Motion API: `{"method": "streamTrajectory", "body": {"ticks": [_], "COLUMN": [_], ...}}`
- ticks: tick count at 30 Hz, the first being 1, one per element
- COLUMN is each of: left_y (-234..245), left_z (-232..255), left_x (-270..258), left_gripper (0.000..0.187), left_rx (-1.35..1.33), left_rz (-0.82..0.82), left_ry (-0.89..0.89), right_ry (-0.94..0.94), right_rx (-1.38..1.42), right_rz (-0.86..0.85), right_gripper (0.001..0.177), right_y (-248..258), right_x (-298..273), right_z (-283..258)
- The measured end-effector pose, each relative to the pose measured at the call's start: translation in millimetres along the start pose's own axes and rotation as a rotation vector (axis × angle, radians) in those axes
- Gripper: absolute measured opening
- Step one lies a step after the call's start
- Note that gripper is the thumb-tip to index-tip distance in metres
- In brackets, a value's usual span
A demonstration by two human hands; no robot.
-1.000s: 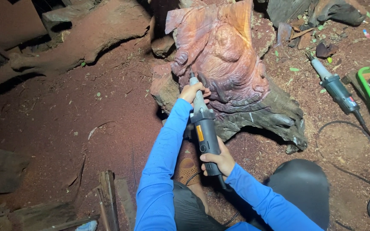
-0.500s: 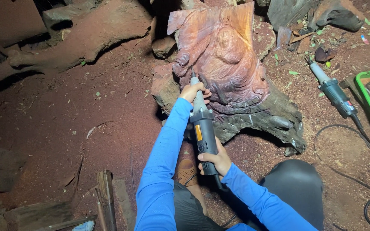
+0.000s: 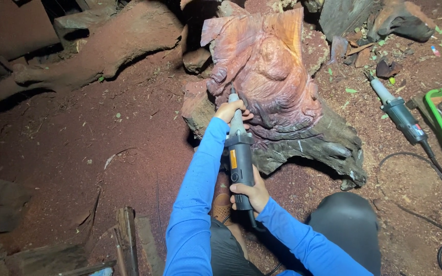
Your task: The person uses a rotary tool to carve and shape a large piece of reddish-brown wood. They hold the tool with both hands and carefully guide it along the surface of the wood, creating fine details and removing material.
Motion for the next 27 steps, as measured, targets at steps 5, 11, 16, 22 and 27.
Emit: {"method": "streamTrajectory", "body": {"ticks": [5,11,16,22,27], "left_y": [5.6,10.5,14.8,17.5,20.0], "left_z": [-6.5,-14.3,-19.5,-26.2,-31.1], "left_x": [9.0,16.7,21.2,27.8,32.7], "left_gripper": [0.064,0.062,0.065,0.064,0.064], "left_rx": [-0.023,-0.067,-0.095,-0.083,-0.078], "left_rz": [0.002,-0.022,-0.007,-0.012,-0.004], "left_ry": [-0.024,-0.043,-0.05,-0.062,-0.044], "right_ry": [0.036,0.034,-0.017,0.013,0.027], "right_rx": [0.0,-0.042,-0.071,-0.07,-0.091], "right_rz": [0.012,-0.01,-0.036,-0.05,-0.043], "right_gripper": [0.084,0.083,0.088,0.09,0.092], "right_y": [-2.1,9.8,21.3,30.6,35.1], "right_x": [-5.5,-7.0,-5.8,-9.4,-14.1], "right_z": [-3.6,-5.7,-4.8,-8.0,-12.4]}}
Point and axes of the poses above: each hand's wrist, its own x-axis towards the middle knuckle, its own y-axis out of the back of the hand, z = x × y, the point moved 2 cm from there along x, towards the middle knuckle, and after that the axes turned 7 degrees about -x, right-handed, at the moved point
